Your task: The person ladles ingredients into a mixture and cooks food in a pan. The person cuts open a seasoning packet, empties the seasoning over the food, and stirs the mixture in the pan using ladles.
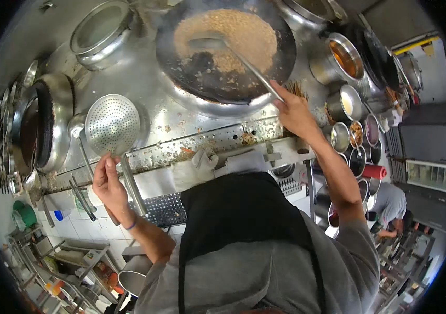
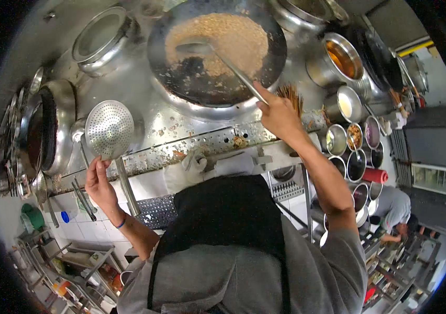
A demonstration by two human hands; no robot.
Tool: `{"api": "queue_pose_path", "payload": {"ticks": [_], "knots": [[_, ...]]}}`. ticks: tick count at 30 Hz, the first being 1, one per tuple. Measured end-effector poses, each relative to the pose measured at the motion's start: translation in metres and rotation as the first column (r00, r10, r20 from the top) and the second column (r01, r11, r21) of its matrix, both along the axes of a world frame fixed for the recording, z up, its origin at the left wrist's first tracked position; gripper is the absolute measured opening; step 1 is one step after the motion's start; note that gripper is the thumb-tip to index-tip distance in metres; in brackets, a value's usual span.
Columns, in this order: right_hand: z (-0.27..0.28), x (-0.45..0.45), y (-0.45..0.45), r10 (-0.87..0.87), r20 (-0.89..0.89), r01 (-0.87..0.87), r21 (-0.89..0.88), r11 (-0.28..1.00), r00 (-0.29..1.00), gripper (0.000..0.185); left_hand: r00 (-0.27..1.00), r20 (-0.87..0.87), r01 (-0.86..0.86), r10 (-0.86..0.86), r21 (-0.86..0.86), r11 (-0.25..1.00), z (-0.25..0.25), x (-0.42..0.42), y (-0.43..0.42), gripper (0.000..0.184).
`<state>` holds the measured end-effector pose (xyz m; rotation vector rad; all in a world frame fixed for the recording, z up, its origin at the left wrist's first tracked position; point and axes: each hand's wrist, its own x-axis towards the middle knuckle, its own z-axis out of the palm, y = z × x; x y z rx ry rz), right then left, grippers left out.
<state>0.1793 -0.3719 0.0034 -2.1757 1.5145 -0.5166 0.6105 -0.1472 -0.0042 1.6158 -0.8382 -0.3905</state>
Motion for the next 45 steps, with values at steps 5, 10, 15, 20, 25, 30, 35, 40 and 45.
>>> {"api": "queue_pose_path", "payload": {"ticks": [5,10,15,20,25,30,35,40,45], "knots": [[0.066,0.036,-0.027,-0.055,-0.22,-0.009,-0.279,0.96,0.974,0.056,0.995,-0.02,-0.093,0.093,-0.026,0.995,0.004,-0.002,-0.004,0.028],[0.043,0.025,-0.07,0.031,-0.501,-0.216,-0.315,0.924,0.865,0.061,1.0,0.007,-0.018,0.018,-0.062,0.998,0.011,-0.013,-0.027,0.026],[0.077,-0.064,-0.07,-0.069,-0.537,-0.094,-0.269,0.959,0.84,0.056,0.946,0.033,-0.322,0.322,0.003,0.947,-0.021,0.044,0.075,0.031],[-0.016,-0.057,-0.081,-0.232,-0.091,0.2,-0.27,0.942,0.969,0.054,0.956,0.067,-0.288,0.285,0.044,0.957,-0.017,0.011,0.062,0.03],[0.04,0.0,0.001,-0.447,0.17,0.271,0.593,0.758,0.878,0.053,0.997,-0.063,-0.046,0.044,-0.032,0.998,-0.005,-0.03,0.028,0.027],[-0.024,-0.041,-0.048,-0.186,0.19,0.216,-0.152,0.964,0.964,0.054,0.998,-0.044,0.036,-0.037,-0.011,0.999,-0.002,-0.045,0.005,0.021],[-0.023,0.033,-0.12,-0.178,-0.095,0.188,0.109,0.976,0.979,0.052,0.708,0.449,0.607,-0.544,0.006,0.795,0.017,-0.146,-0.103,0.017],[0.009,0.032,-0.078,0.13,-0.087,-0.135,-0.05,0.99,0.988,0.053,0.505,0.698,0.612,-0.508,0.125,0.781,0.014,-0.208,-0.159,0.027],[0.115,-0.026,0.004,-0.004,-0.504,-0.044,-0.084,0.995,0.864,0.051,0.557,0.594,0.689,-0.581,0.061,0.723,-0.011,-0.19,-0.167,0.03]]}}
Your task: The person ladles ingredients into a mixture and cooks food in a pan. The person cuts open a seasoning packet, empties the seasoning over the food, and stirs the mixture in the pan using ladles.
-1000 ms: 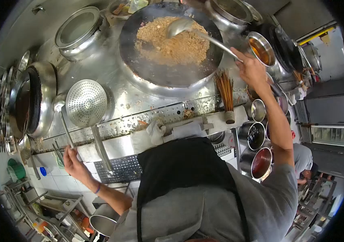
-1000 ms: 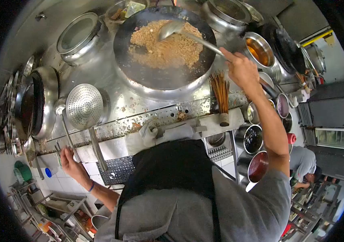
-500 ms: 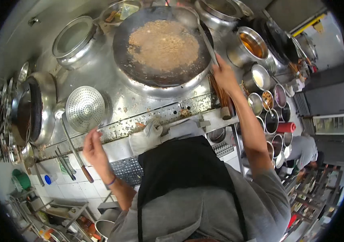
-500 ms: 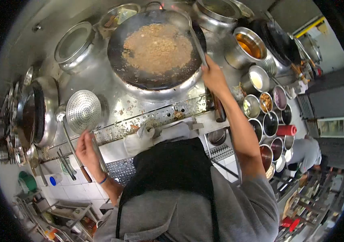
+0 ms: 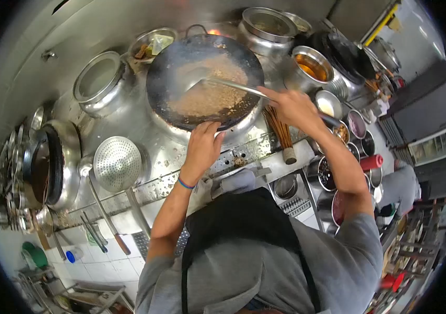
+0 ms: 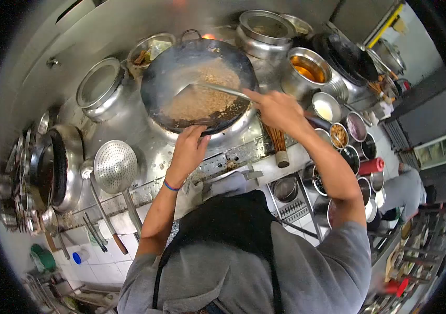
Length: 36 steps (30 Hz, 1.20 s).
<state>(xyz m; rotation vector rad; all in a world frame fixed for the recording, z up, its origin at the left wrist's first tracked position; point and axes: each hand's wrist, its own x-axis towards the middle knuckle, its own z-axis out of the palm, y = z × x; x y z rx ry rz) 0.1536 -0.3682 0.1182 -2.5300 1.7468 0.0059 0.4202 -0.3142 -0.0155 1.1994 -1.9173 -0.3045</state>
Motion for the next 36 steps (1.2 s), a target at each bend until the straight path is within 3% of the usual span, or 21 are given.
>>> {"api": "queue_pose_path", "payload": {"ticks": [3,4,9,11,13,14,16,17,19,22,26,29,32,34,36], "knots": [[0.014,-0.033,0.041,-0.006,0.144,0.032,-0.177,0.984,0.99,0.055,0.997,-0.074,-0.027,0.03,0.032,0.999,0.003,0.004,0.004,0.027],[0.019,-0.044,0.051,0.032,0.194,0.014,-0.23,0.973,0.98,0.057,0.995,-0.082,-0.053,0.053,0.008,0.999,0.002,0.001,0.001,0.018],[0.051,-0.085,0.111,-0.055,0.057,0.061,-0.111,0.992,0.997,0.061,0.99,0.102,-0.113,0.1,0.13,0.985,0.002,-0.015,-0.031,0.028],[0.036,-0.092,0.115,0.014,0.073,-0.012,-0.034,0.999,0.997,0.063,0.973,0.178,-0.175,0.144,0.172,0.969,-0.003,-0.023,-0.044,0.038],[0.008,-0.066,0.106,-0.038,-0.101,0.04,0.014,0.999,0.994,0.061,0.941,0.299,-0.221,0.156,0.196,0.956,-0.014,-0.031,-0.052,0.048],[-0.017,-0.051,0.098,-0.108,-0.059,0.111,0.034,0.993,0.992,0.059,0.936,0.3,-0.252,0.185,0.204,0.946,-0.016,-0.035,-0.053,0.05],[-0.048,-0.029,0.087,-0.095,-0.017,0.094,-0.022,0.995,0.995,0.054,0.925,0.31,-0.301,0.222,0.236,0.924,-0.016,-0.041,-0.047,0.052],[-0.06,-0.032,0.081,-0.068,-0.025,0.068,-0.003,0.998,0.997,0.053,0.913,0.291,-0.34,0.285,0.163,0.926,-0.018,-0.044,-0.038,0.05],[-0.038,-0.04,0.096,-0.094,0.049,0.09,0.071,0.993,0.994,0.052,0.926,0.283,-0.287,0.248,0.105,0.952,0.005,-0.046,-0.009,0.046],[-0.009,-0.074,0.118,-0.002,0.14,-0.009,0.077,0.997,0.99,0.057,0.941,0.258,-0.246,0.22,0.075,0.966,0.023,-0.053,0.036,0.039],[0.002,-0.054,0.116,-0.03,-0.054,0.033,0.055,0.998,0.998,0.059,0.958,0.167,-0.216,0.231,-0.105,0.971,0.037,-0.056,0.019,0.029],[-0.026,-0.033,0.092,-0.062,-0.057,0.063,0.003,0.998,0.996,0.057,0.926,0.219,-0.314,0.308,-0.006,0.949,0.031,-0.061,-0.003,0.031],[-0.065,-0.011,0.067,-0.113,-0.104,0.102,-0.108,0.989,0.988,0.055,0.936,0.224,-0.291,0.272,0.057,0.955,0.0,-0.061,0.024,0.024],[-0.082,-0.012,0.063,-0.099,0.013,0.1,-0.171,0.98,0.995,0.056,0.936,0.216,-0.292,0.278,0.032,0.956,-0.022,-0.061,0.06,0.036],[-0.08,-0.024,0.07,-0.085,0.165,0.117,-0.197,0.973,0.983,0.055,0.942,0.2,-0.284,0.27,0.046,0.958,-0.018,-0.059,0.078,0.034]]}}
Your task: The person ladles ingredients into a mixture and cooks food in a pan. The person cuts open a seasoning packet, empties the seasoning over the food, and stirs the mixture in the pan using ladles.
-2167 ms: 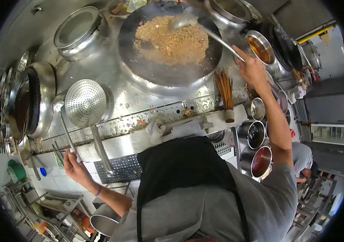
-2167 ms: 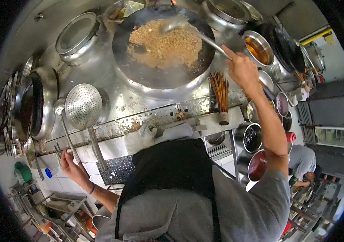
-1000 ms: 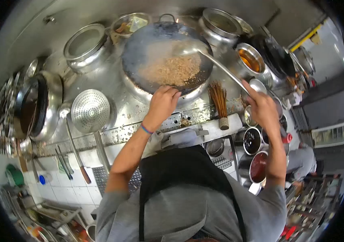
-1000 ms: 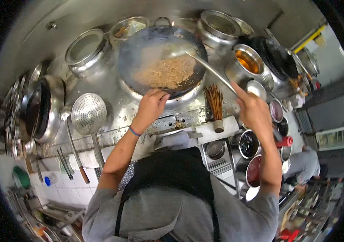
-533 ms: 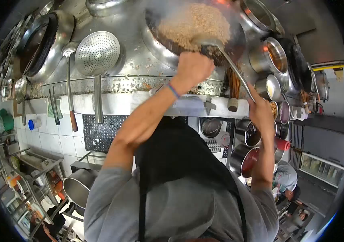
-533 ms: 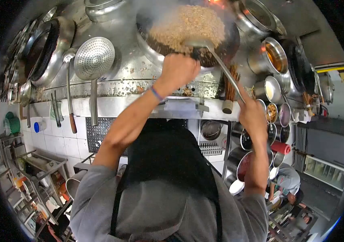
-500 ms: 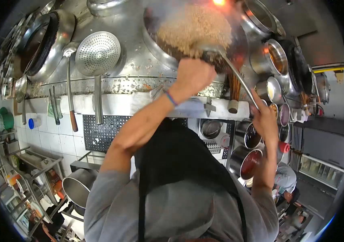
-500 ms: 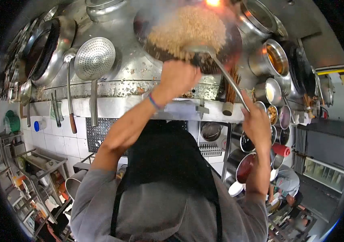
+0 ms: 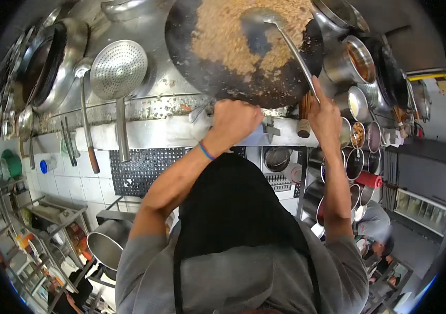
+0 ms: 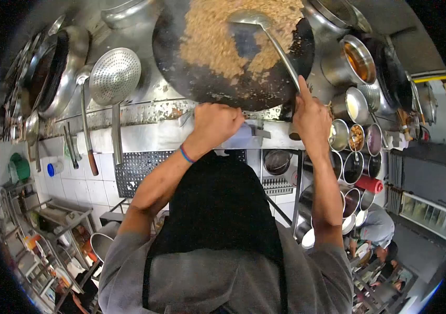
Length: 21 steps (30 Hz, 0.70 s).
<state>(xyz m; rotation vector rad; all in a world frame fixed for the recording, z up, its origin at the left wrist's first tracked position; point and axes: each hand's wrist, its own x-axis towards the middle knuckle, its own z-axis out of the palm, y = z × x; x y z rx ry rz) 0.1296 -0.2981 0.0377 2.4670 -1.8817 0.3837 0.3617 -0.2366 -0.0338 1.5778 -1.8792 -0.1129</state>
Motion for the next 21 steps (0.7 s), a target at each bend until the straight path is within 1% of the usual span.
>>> {"api": "queue_pose_path", "payload": {"ticks": [1,3,4,6,7,8,9,10,13,14,15,16,17,18,19,20,21], "knots": [[0.004,-0.011,0.005,0.014,0.026,-0.014,0.008,1.0,1.0,0.055,1.0,-0.03,0.004,-0.005,-0.017,1.0,0.003,0.001,0.003,0.032],[0.02,-0.039,0.013,0.06,0.077,-0.062,0.029,0.998,0.995,0.054,0.999,-0.023,-0.029,0.027,-0.077,0.997,0.02,0.01,-0.024,0.028],[0.035,-0.051,0.017,0.055,0.029,-0.056,0.039,0.998,0.998,0.055,0.998,-0.057,-0.039,0.033,-0.102,0.994,0.022,0.013,-0.042,0.025],[0.074,-0.069,0.023,0.03,-0.092,-0.029,0.011,1.0,0.995,0.055,0.999,-0.001,-0.053,0.053,-0.005,0.999,0.032,0.014,-0.064,0.028],[0.092,-0.074,0.029,-0.008,-0.164,0.005,-0.018,1.0,0.986,0.055,0.998,0.03,-0.051,0.049,0.045,0.998,0.036,0.015,-0.072,0.029],[0.111,-0.072,0.036,-0.057,-0.226,0.05,-0.035,0.998,0.973,0.054,0.999,0.019,-0.046,0.044,0.078,0.996,0.038,0.016,-0.079,0.03],[0.128,-0.071,0.041,-0.11,-0.286,0.098,-0.054,0.994,0.952,0.052,0.999,0.029,-0.044,0.042,0.074,0.996,0.034,0.017,-0.087,0.03],[0.139,-0.07,0.044,-0.126,-0.319,0.101,-0.096,0.99,0.939,0.053,0.999,0.039,-0.04,0.037,0.07,0.997,0.026,0.019,-0.094,0.03],[0.138,-0.067,0.039,-0.174,-0.433,0.139,-0.112,0.984,0.884,0.054,0.998,0.043,-0.035,0.034,0.016,0.999,-0.002,0.023,-0.116,0.03],[0.13,-0.057,0.031,-0.154,-0.475,0.127,-0.088,0.988,0.866,0.056,0.999,0.037,-0.033,0.033,-0.013,0.999,-0.009,0.022,-0.123,0.03],[0.115,-0.048,0.019,-0.155,-0.486,0.169,-0.015,0.986,0.86,0.057,0.999,0.042,-0.034,0.034,-0.011,0.999,-0.008,0.021,-0.126,0.031],[0.085,-0.044,-0.001,-0.121,-0.467,0.139,0.003,0.99,0.876,0.062,0.998,0.049,-0.034,0.034,-0.007,0.999,-0.008,0.02,-0.126,0.033],[0.07,-0.018,-0.019,-0.157,-0.445,0.248,0.154,0.956,0.882,0.063,0.998,0.057,-0.037,0.037,-0.003,0.999,-0.008,0.02,-0.126,0.034],[0.046,-0.009,-0.038,-0.171,-0.293,0.241,0.222,0.945,0.941,0.062,0.998,0.055,-0.029,0.032,-0.052,0.998,-0.011,0.02,-0.126,0.037],[0.017,-0.008,-0.054,-0.186,-0.132,0.217,0.286,0.934,0.974,0.061,1.0,0.02,0.008,-0.006,-0.087,0.996,-0.011,0.02,-0.125,0.037],[-0.017,-0.016,-0.066,-0.105,0.091,0.083,0.221,0.972,0.99,0.058,0.999,-0.012,0.042,-0.044,-0.125,0.991,-0.011,0.022,-0.124,0.037],[-0.044,-0.023,-0.075,0.001,0.299,-0.04,0.124,0.992,0.954,0.057,0.996,-0.046,0.072,-0.08,-0.163,0.984,-0.01,0.025,-0.122,0.037]]}}
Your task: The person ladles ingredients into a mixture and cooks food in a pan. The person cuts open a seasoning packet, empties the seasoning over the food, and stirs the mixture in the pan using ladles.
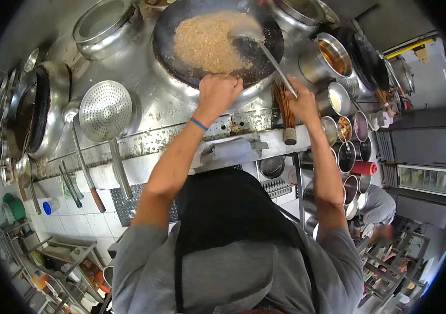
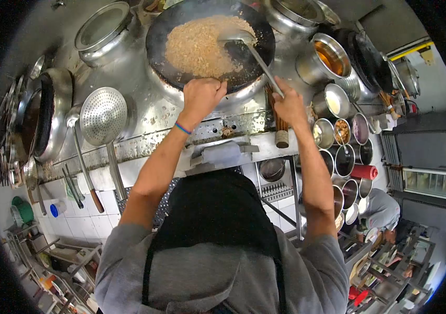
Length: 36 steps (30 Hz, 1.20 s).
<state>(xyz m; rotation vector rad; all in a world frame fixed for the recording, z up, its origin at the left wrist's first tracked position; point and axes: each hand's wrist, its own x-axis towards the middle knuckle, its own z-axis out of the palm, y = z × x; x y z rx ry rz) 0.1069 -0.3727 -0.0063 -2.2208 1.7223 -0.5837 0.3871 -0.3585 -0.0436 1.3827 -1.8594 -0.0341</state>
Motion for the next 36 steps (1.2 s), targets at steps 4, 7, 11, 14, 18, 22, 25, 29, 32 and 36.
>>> {"api": "queue_pose_path", "payload": {"ticks": [4,7,11,14,18,22,25,29,32,36], "knots": [[-0.013,0.023,-0.008,-0.148,0.297,0.135,0.066,0.989,0.943,0.055,0.969,-0.24,0.048,-0.055,-0.036,0.998,0.006,0.009,0.028,0.014],[-0.004,0.07,-0.025,-0.251,0.193,0.265,-0.055,0.963,0.949,0.054,0.954,-0.295,0.048,-0.048,-0.009,0.999,0.017,0.016,0.061,0.015],[-0.01,0.117,-0.045,-0.293,0.439,0.058,0.474,0.879,0.849,0.058,0.918,-0.39,0.088,-0.066,0.04,0.995,0.018,0.041,0.091,0.013],[0.053,0.095,-0.015,-0.364,0.54,-0.084,0.636,0.767,0.759,0.058,0.886,-0.46,0.011,0.06,0.15,0.989,0.026,0.076,0.131,0.011],[0.038,0.087,-0.052,-0.261,0.475,0.059,0.399,0.915,0.84,0.057,0.832,-0.486,-0.131,0.267,0.296,0.946,0.023,0.118,0.169,0.009],[0.033,0.119,-0.093,-0.253,0.461,-0.015,0.502,0.864,0.851,0.057,0.803,-0.512,-0.142,0.303,0.33,0.933,0.038,0.124,0.169,0.01],[0.033,0.128,-0.086,0.089,0.364,-0.262,0.46,0.848,0.927,0.057,0.786,-0.549,-0.118,0.284,0.318,0.941,0.041,0.124,0.155,0.011],[0.065,0.073,-0.065,0.307,-0.263,-0.284,0.122,0.951,0.915,0.052,0.827,-0.525,-0.086,0.203,0.24,0.967,0.051,0.125,0.14,0.011],[0.128,0.05,-0.029,0.195,-0.483,-0.227,-0.008,0.974,0.854,0.054,0.86,-0.437,-0.172,0.263,0.238,0.956,0.063,0.136,0.15,0.011],[0.159,0.014,0.011,0.095,-0.429,-0.17,-0.14,0.975,0.898,0.057,0.785,-0.425,-0.336,0.451,0.321,0.886,0.052,0.163,0.179,0.01]]}}
